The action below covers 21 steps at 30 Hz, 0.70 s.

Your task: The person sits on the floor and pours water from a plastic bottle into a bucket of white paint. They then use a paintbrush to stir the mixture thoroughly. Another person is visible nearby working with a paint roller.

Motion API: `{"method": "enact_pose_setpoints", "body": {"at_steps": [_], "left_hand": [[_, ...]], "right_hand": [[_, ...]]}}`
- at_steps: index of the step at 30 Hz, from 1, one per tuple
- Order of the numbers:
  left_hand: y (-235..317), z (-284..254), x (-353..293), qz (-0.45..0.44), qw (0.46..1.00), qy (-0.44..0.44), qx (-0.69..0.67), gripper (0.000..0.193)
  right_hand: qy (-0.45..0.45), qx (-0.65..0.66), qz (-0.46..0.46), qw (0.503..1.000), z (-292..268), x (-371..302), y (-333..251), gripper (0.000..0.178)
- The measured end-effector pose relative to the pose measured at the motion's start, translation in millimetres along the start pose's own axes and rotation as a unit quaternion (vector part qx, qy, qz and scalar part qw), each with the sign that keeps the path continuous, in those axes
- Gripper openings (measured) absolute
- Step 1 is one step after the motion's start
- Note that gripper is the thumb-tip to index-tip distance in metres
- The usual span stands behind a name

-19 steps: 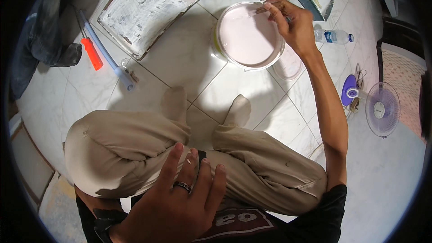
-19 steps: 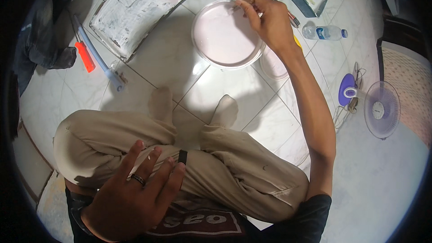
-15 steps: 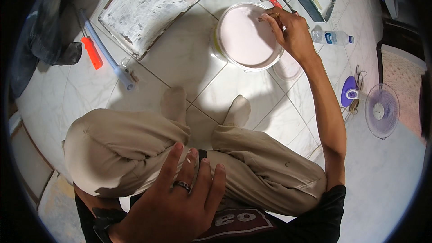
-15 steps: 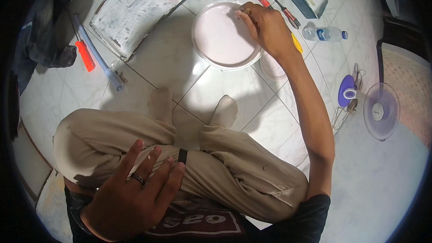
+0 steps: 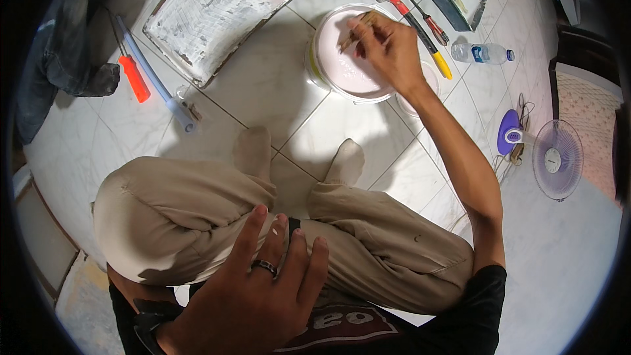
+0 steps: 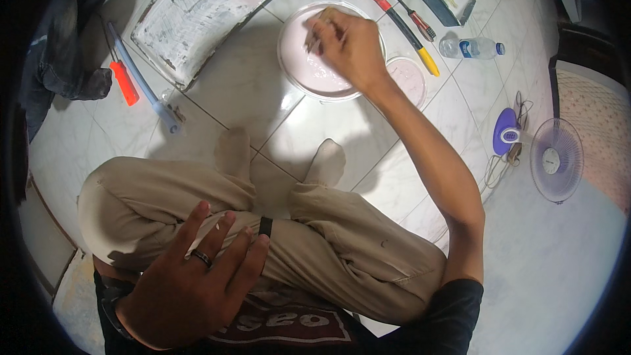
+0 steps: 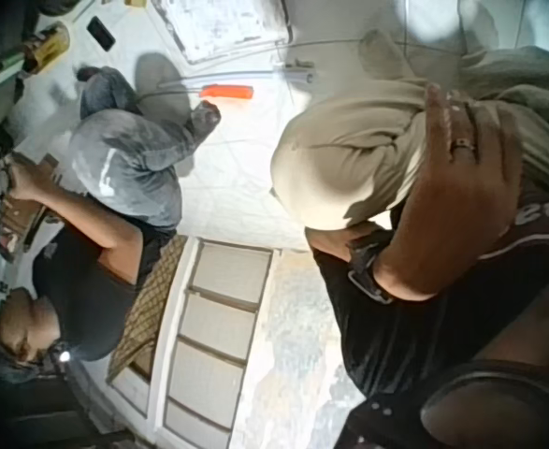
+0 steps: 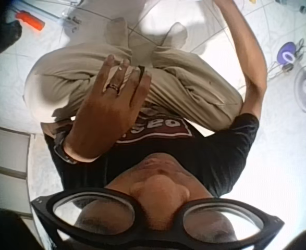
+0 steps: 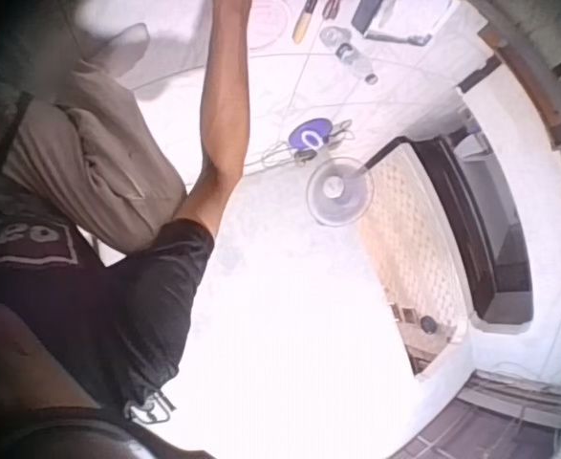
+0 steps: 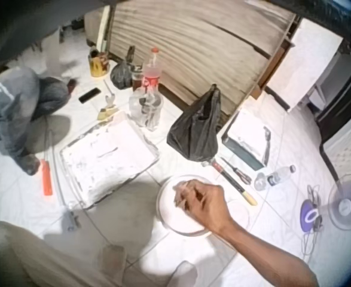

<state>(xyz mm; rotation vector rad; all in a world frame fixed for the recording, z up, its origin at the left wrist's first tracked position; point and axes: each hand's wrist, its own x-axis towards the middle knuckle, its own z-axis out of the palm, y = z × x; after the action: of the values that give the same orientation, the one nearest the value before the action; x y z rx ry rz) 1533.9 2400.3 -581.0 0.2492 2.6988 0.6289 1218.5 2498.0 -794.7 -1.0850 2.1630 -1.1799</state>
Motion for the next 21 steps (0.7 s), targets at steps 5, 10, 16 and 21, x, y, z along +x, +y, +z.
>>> {"method": "enact_pose_setpoints", "body": {"at_steps": [5,10,16,21], "left_hand": [[-5.0,4.7,2.2,0.022,1.0,-0.006,-0.005,0.038],[-6.3,4.7,2.9,0.021,1.0,-0.006,-0.006,0.038],[-7.1,3.6,2.0,0.019,1.0,-0.01,-0.001,0.037],[-6.3,3.0,1.3,0.02,1.0,-0.011,0.0,0.037]], "right_hand": [[0.077,-0.061,-0.012,0.995,-18.9,8.7,4.8,0.022],[0.009,-0.224,-0.138,0.965,-38.3,-2.0,12.8,0.016],[-0.034,-0.298,-0.115,0.947,-36.5,-25.5,4.3,0.018],[-0.044,-0.248,0.003,0.968,-31.7,-32.1,-4.9,0.018]]}}
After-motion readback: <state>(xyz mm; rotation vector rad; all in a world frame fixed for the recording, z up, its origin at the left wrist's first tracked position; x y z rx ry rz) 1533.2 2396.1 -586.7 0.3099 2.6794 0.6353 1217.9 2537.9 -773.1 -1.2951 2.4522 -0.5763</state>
